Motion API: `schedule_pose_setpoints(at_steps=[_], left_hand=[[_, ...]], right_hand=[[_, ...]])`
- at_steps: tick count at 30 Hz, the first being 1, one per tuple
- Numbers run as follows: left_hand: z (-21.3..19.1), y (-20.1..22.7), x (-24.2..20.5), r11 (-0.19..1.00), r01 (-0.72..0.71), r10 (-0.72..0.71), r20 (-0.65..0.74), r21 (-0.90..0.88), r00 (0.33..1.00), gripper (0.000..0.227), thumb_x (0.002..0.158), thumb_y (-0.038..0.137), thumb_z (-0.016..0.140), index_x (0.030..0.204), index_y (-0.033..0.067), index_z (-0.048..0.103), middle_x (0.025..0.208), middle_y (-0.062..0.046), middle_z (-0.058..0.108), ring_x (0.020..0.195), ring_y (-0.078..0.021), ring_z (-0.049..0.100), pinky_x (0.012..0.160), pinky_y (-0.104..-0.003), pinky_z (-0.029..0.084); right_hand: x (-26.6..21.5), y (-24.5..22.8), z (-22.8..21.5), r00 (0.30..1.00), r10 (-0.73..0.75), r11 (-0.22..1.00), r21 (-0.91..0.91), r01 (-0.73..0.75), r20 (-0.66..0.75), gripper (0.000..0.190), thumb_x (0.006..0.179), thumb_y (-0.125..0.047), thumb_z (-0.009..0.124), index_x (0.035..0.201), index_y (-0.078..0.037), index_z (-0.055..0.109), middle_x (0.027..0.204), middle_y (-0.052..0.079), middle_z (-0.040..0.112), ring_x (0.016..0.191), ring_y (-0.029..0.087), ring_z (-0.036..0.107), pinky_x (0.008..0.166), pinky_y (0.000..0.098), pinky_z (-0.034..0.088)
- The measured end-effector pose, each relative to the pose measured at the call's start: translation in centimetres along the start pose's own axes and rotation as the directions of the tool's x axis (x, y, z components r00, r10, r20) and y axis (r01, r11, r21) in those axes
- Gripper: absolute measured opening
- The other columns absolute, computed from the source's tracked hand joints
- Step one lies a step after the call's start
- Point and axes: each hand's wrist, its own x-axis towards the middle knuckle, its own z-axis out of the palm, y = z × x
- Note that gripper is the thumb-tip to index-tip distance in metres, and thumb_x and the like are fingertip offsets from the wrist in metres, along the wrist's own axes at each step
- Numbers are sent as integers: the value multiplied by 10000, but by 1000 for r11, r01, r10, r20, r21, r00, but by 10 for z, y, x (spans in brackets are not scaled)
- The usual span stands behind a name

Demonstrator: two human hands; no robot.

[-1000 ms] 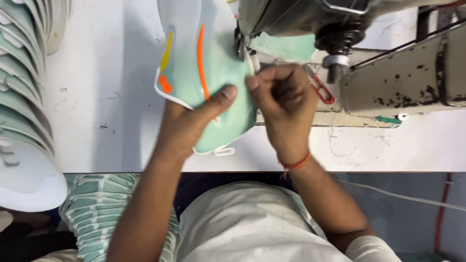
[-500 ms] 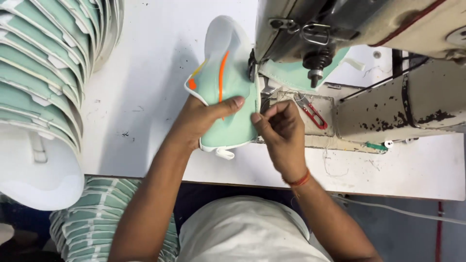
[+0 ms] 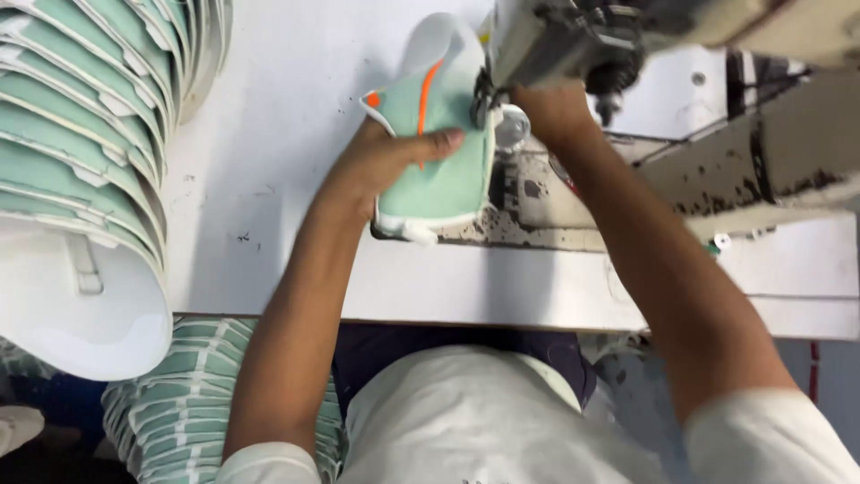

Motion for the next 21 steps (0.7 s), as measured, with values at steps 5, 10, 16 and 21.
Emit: schedule_pose_setpoints(at_steps=[5, 10, 16, 21], left_hand=[[-1, 5, -4, 992, -108, 112, -62, 60, 992, 543, 745, 272, 890, 1193, 76, 654, 1058, -81, 767, 990, -188, 712, 838, -327, 564], [11, -13, -62, 932, -293, 306, -33, 212, 951, 491, 883, 390, 815, 1147, -7, 698, 1041, -130, 760, 969, -228, 717, 831, -345, 568], [21, 20, -78, 730, -372, 478, -38, 573, 878, 431, 946, 355, 754, 1086, -41, 656, 927, -180, 752, 872, -248, 770, 756, -386, 591], [19, 28, -68, 844, -263, 317, -38, 468, 948, 320, 935, 249, 715, 1088, -29, 673, 911, -128, 767, 813, -182, 767, 718, -338, 594]], right_hand=[[50, 30, -76, 883, 145, 913, 405, 55, -447, 265, 1107, -268, 597, 1294, -80, 611, 1049, 146, 722, 862, 241, 689, 725, 383, 558], [-54, -85, -133, 701, 461, 544, 797, 261, -544, 231, 1095, -293, 612, 1154, -70, 624, 1014, 118, 728, 776, 188, 670, 649, 343, 540], [-166, -193, -159, 872, 477, -15, 991, 132, -109, 355, 1137, -322, 480, 1050, -39, 675, 920, 16, 694, 823, 70, 648, 746, 266, 544], [-171, -199, -169, 965, 223, -565, 825, 12, 138, 212, 1120, -203, 615, 1052, -20, 698, 912, 1, 676, 776, 57, 561, 695, 249, 450]])
